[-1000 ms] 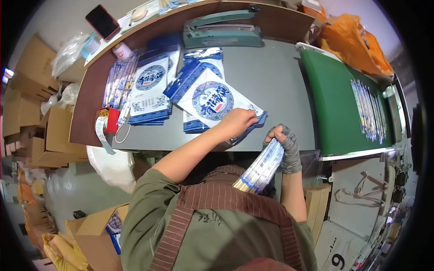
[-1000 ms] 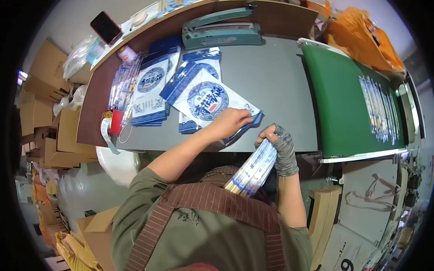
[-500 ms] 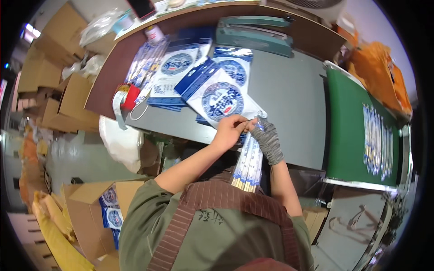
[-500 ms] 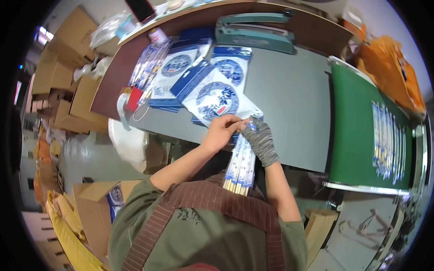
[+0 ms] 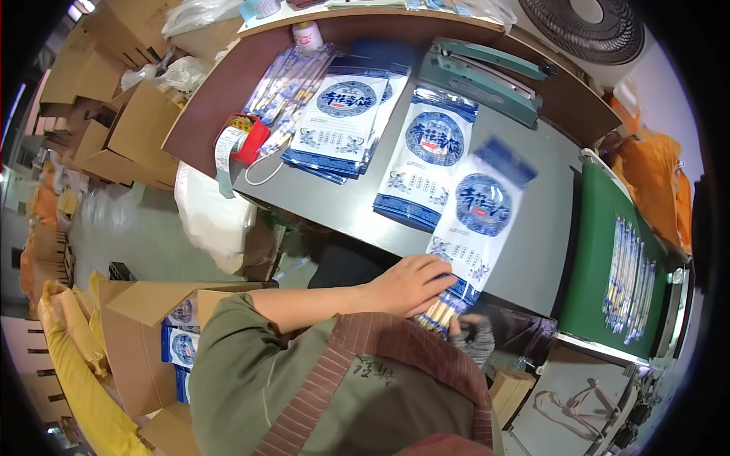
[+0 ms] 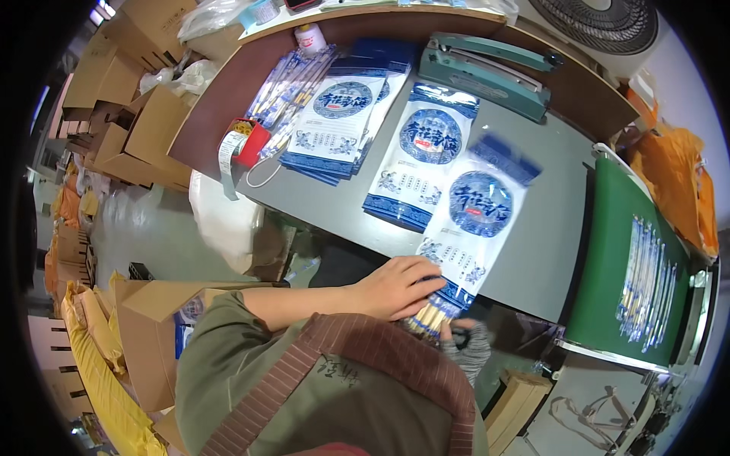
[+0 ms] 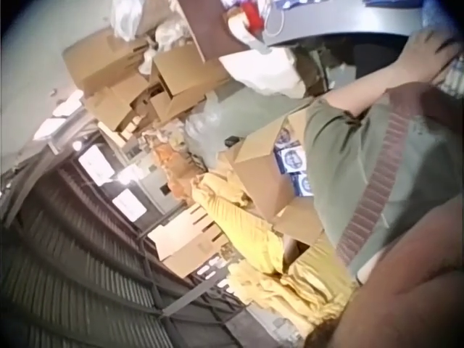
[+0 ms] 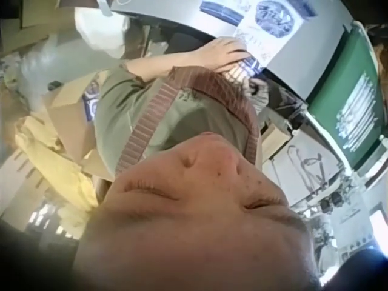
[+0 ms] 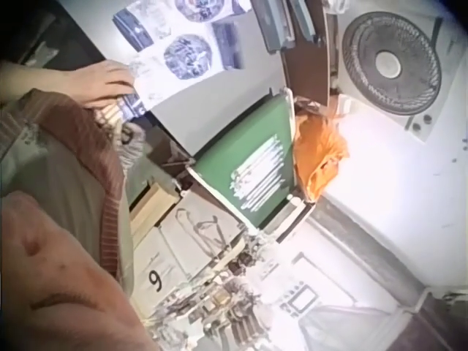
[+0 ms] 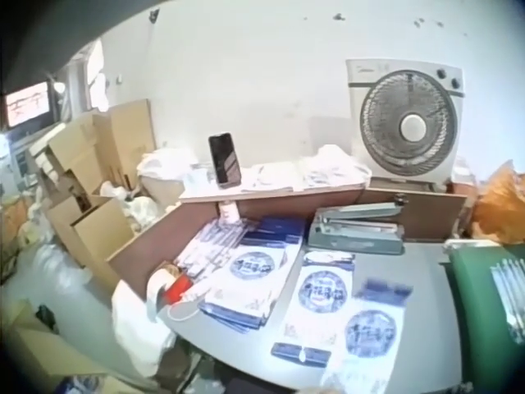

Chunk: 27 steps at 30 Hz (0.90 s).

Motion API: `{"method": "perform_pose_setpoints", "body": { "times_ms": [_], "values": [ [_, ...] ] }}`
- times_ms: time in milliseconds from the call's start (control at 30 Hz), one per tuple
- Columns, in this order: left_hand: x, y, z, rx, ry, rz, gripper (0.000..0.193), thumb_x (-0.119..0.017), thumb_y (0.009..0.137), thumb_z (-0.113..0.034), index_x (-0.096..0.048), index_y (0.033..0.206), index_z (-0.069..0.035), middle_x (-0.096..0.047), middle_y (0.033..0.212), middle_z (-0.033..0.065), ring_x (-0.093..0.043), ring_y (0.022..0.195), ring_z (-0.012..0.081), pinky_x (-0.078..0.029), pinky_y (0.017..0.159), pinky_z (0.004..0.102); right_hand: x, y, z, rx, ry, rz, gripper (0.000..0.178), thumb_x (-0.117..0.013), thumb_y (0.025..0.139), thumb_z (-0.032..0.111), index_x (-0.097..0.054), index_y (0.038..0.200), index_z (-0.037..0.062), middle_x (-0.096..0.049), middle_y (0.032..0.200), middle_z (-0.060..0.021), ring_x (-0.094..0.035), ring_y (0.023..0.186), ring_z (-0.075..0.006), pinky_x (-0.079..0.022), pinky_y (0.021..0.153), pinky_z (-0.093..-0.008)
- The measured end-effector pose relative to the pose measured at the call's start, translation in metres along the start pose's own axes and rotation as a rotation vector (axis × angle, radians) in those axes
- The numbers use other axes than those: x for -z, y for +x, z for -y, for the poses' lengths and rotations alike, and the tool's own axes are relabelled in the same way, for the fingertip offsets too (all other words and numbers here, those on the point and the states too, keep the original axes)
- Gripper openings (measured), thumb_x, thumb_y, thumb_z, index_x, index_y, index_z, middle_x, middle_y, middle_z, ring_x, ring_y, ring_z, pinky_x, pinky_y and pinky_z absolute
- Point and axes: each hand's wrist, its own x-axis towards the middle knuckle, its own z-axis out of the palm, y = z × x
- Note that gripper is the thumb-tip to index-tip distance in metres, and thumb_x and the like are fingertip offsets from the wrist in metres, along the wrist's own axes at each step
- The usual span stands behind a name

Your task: Packaging bundles of incense sticks into plastic bags and then placing them into a shipping box.

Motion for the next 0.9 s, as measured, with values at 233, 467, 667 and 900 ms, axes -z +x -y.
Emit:
{"method": "perform_pose_setpoints", "body": {
  "times_ms": [233,467,667,900],
  "values": [
    [-0.022,0.048,0.054,0.212,0.053,-0.271,0.031,-0.064,0.072,-0.002,-0.058,0.102,0.001,-0.056,0.098,0.0142,-0.057,0.090,0.0327,-0.050,0.073,0.0374,-0.013,0.127,0.068,0.180,-0.511,-0.285,0.053,-0.066,0.079,0.012,-0.046,0.128,0.0092,-0.060,0.114,-0.0182,-0.061,0.099,-0.0358,-0.050,0.082,-0.0420],
    [0.007,-0.017,0.014,0.362,0.071,-0.014,0.029,-0.069,0.072,-0.009,-0.057,0.097,-0.004,-0.057,0.098,0.0135,-0.060,0.081,0.0315,-0.049,0.066,0.0387,-0.016,0.037,0.029,0.313,-0.353,-0.263,0.041,-0.057,0.081,0.008,-0.059,0.123,0.0069,-0.064,0.114,-0.0188,-0.063,0.101,-0.0337,-0.048,0.089,-0.0396],
    [0.085,0.106,0.002,0.264,-0.384,-0.314,0.016,-0.059,0.082,-0.009,-0.059,0.095,-0.001,-0.057,0.066,0.0096,-0.056,0.059,0.0163,-0.045,0.056,0.0306,0.070,0.108,0.161,0.344,-0.088,-0.419,0.025,-0.060,0.087,0.012,-0.068,0.110,0.0069,-0.068,0.098,-0.0069,-0.060,0.075,-0.0118,-0.048,0.063,-0.0263],
    [0.178,0.216,0.003,0.320,-0.412,0.089,0.020,-0.060,0.076,-0.010,-0.069,0.088,0.004,-0.066,0.068,0.0100,-0.065,0.059,0.0144,-0.052,0.057,0.0274,0.145,0.143,0.300,0.319,-0.232,-0.121,0.031,-0.058,0.086,0.015,-0.065,0.113,0.0025,-0.063,0.075,0.0014,-0.045,0.050,-0.0011,-0.034,0.044,-0.0146]
  ]
}}
